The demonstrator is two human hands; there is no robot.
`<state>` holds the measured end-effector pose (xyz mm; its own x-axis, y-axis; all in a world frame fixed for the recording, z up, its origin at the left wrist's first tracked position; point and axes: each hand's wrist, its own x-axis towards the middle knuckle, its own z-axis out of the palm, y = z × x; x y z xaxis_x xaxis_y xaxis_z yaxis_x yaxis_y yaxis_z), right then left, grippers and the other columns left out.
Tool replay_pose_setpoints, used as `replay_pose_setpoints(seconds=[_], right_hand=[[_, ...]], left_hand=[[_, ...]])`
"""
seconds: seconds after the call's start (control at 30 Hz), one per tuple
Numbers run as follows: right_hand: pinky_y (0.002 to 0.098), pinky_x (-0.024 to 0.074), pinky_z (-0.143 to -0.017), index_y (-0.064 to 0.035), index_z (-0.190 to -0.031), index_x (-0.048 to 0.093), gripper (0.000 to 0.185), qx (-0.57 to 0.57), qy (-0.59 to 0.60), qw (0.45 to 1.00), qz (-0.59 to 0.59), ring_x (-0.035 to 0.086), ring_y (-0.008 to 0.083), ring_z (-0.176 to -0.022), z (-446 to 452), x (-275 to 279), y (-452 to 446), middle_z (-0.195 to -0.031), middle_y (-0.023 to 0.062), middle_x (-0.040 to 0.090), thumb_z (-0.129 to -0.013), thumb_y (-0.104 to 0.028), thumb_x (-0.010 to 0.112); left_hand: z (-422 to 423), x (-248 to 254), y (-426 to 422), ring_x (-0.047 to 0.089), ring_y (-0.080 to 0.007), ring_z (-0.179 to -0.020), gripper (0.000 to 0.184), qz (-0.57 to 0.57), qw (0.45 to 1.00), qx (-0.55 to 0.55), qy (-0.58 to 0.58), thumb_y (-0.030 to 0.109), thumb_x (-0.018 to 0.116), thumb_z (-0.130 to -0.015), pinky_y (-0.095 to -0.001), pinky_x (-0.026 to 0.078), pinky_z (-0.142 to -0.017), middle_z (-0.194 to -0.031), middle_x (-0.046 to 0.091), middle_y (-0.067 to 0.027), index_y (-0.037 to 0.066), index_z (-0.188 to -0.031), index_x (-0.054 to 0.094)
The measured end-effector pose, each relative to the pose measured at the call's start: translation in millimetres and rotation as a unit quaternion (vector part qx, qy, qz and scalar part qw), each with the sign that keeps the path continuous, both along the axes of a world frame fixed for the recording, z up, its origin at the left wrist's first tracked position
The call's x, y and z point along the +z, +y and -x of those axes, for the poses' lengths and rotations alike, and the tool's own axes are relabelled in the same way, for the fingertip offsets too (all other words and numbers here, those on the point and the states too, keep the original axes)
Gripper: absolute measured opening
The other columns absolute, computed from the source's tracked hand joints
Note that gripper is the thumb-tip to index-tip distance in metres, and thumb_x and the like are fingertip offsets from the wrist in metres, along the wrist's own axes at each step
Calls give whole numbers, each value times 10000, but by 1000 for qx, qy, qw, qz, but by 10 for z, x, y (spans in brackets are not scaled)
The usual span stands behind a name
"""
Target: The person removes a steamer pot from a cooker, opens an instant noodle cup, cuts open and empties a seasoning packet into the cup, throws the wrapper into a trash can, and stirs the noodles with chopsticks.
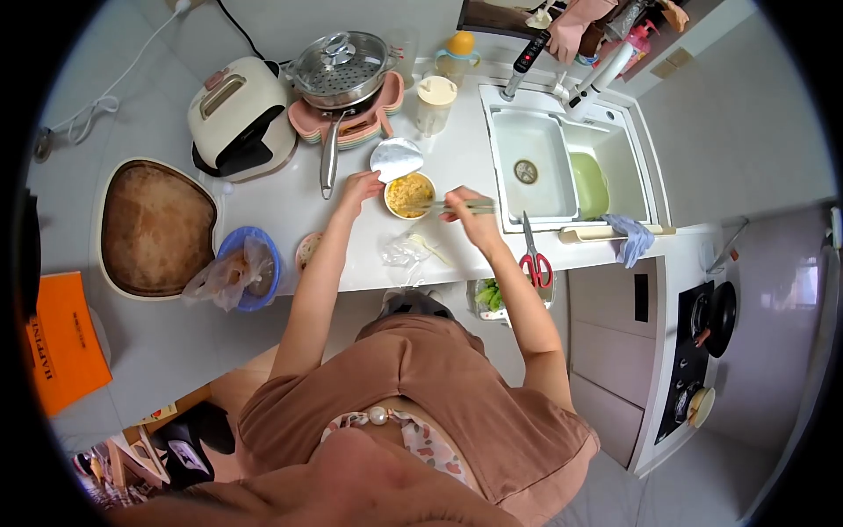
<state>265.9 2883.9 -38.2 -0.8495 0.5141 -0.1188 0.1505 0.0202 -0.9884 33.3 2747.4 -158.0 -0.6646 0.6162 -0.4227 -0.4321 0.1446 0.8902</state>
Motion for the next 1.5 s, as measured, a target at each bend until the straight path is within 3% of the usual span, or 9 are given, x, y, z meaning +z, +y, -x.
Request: replay_pose_setpoints(seconds=[0.2,0.4,0.5,0.6,0.67,0.77,0.97,1.2,1.5], right_hand=[[253,499,-596,61,-826,612,245,12,21,990,-136,642,158,-667,156,-66,-141,-767,99,603,-876,-178,603],[251,509,-598,60,-803,613,282,-8,-3,999,-48,649,171,-673,148,69,-120,-750,89,605,-893,-205,582],[250,512,-597,46,-817,605,335,-35,22,999,-25,650,175,-661,111,-2,-52,-750,93,606,-911,-271,555],[252,514,-600,36,-837,598,361,-43,19,998,-30,649,174,-661,105,-7,-19,-752,96,609,-927,-305,521],[255,520,-604,36,-821,591,366,-38,22,998,-40,651,176,-662,133,-37,0,-750,99,615,-943,-293,488],[247,496,-602,29,-826,599,349,-37,13,999,-22,639,166,-647,182,9,-19,-743,82,603,-913,-305,548],[257,509,-617,35,-823,593,369,-10,-4,999,-50,653,179,-678,183,35,-5,-761,97,618,-933,-307,509],[259,509,-615,36,-815,592,373,-5,7,998,-58,653,179,-671,120,0,67,-758,100,616,-931,-310,511],[254,505,-608,46,-817,599,343,8,20,999,-40,645,174,-669,95,73,188,-766,93,612,-920,-275,534]], left_hand=[[108,39,-72,631,-178,-801,317,21,1000,5,-2,256,623,-823,-274,477,-722,-896,663,-88,8,-1020,631],[149,-1,-196,614,-158,-871,370,38,999,-9,-18,314,618,-830,-285,482,-746,-976,648,-87,23,-1058,614],[66,21,-243,609,-230,-940,510,33,999,-1,-4,418,613,-822,-332,480,-807,-1028,629,-155,-19,-1084,589],[-112,134,-275,585,-325,-1006,687,202,968,-27,149,523,612,-792,-377,461,-860,-1066,595,-239,-77,-1118,541],[-497,154,-423,533,-381,-1086,919,182,963,-31,198,584,654,-721,-401,434,-897,-1131,539,-295,-119,-1246,380],[-1240,544,-663,541,-387,-1038,918,361,840,-186,359,476,762,-631,-425,459,-865,-1254,402,-245,-35,-1281,365],[-1809,94,-560,515,-411,-1021,720,251,884,-140,369,42,717,-690,-411,460,-845,-1217,395,-242,-13,-1297,334],[-1845,32,-115,492,-400,-1059,703,182,904,-57,382,51,704,-711,-409,459,-846,-1224,383,-252,-40,-1297,325],[-1882,26,149,568,-323,-956,839,106,966,-1,237,91,739,-691,-380,488,-789,-1276,360,-260,-74,-1343,238]])
